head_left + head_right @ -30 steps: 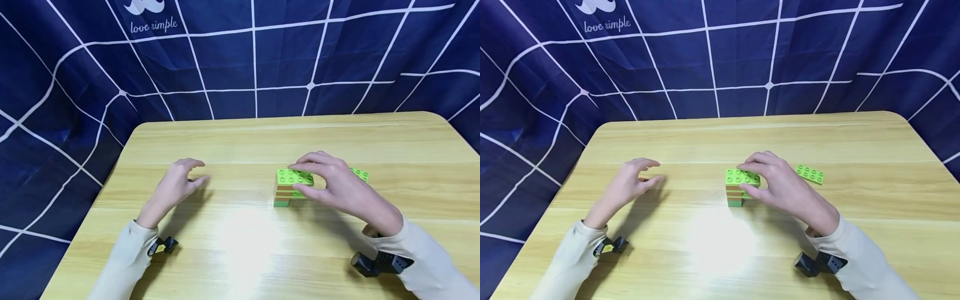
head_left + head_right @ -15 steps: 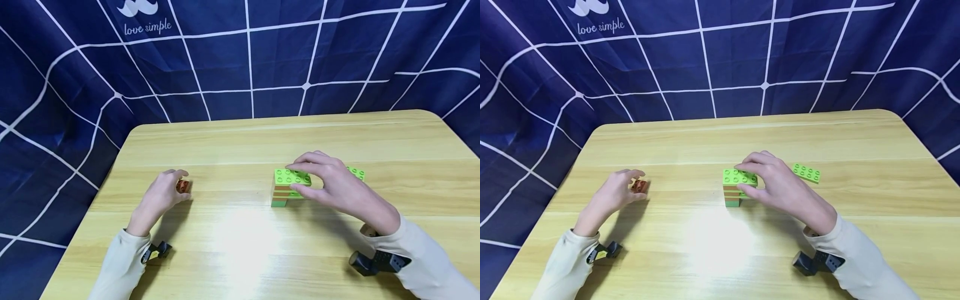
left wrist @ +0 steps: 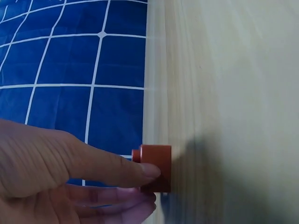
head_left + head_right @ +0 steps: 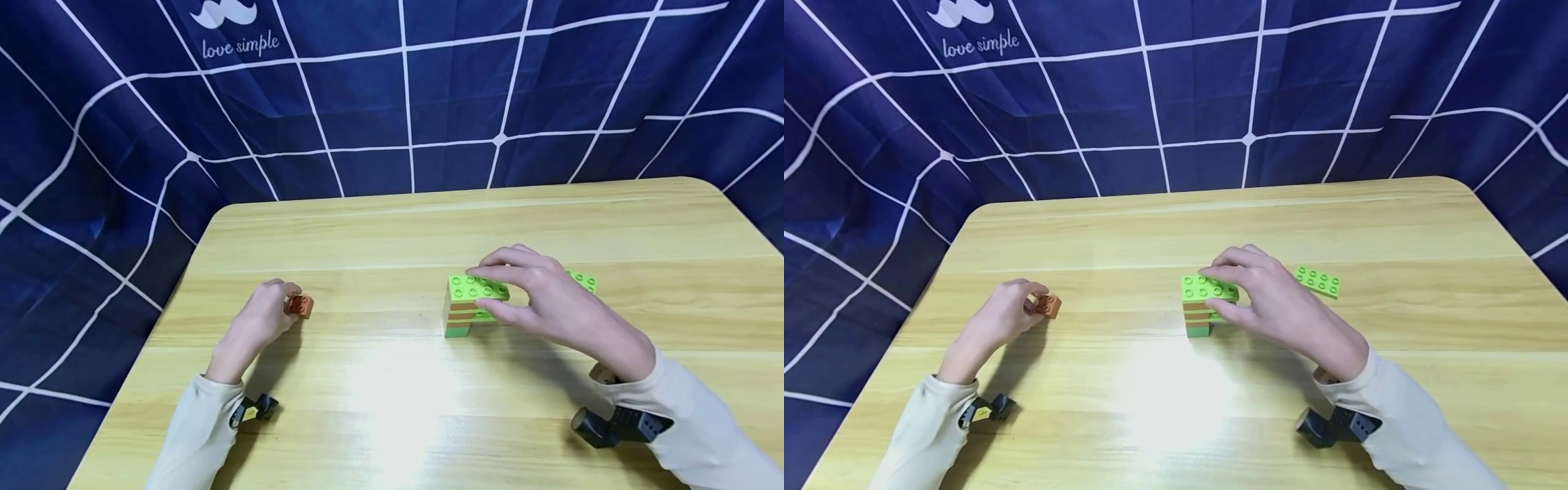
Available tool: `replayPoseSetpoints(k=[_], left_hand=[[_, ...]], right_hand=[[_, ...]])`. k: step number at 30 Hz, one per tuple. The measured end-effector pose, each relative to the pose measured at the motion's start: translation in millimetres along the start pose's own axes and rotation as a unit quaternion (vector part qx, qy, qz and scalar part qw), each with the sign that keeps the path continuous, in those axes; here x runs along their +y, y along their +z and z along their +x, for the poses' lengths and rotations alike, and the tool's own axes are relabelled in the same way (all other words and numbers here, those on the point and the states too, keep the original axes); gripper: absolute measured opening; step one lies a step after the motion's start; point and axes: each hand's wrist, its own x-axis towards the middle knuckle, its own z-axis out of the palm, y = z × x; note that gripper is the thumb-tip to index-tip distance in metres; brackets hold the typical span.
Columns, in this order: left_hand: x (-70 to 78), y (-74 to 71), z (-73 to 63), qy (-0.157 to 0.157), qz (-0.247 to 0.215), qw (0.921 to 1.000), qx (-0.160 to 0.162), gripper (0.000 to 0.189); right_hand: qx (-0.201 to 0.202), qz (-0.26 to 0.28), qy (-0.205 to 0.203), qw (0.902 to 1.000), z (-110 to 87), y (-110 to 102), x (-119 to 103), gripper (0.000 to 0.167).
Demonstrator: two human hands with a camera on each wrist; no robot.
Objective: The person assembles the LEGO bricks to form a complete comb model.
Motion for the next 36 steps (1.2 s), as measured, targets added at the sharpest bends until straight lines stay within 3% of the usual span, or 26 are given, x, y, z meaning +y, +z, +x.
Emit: replayPoseSetpoints(k=[3, 12, 17, 29, 36], left_hand=[[-1.2, 0.5, 0.6, 0.0, -0.007, 0.9999, -0.008, 0.024], [7.0, 0.5, 2.7, 0.006, -0.068, 0.9976, -0.008, 0.024], [14.9, -1.3, 3.0, 0.014, -0.072, 0.9973, -0.008, 0.024], [28.1, -0.4, 5.1, 0.079, -0.087, 0.9912, 0.061, 0.031], [39.0, -1.7, 8.0, 0.097, -0.092, 0.9884, 0.072, 0.032]], right_hand=[[-0.002, 0.0, 0.001, 1.0, 0.4, -0.2, -0.4, 0.035], [-0.001, -0.005, 0.003, 1.0, 0.1, 1.6, -1.0, 0.037], [0.0, -0.007, 0.005, 1.0, 0.1, 1.8, -2.1, 0.039], [-0.001, -0.008, 0.008, 0.9999, -0.5, 2.8, -3.1, 0.039], [-0.009, -0.007, 0.008, 0.9999, -3.2, 4.1, -1.4, 0.039]])
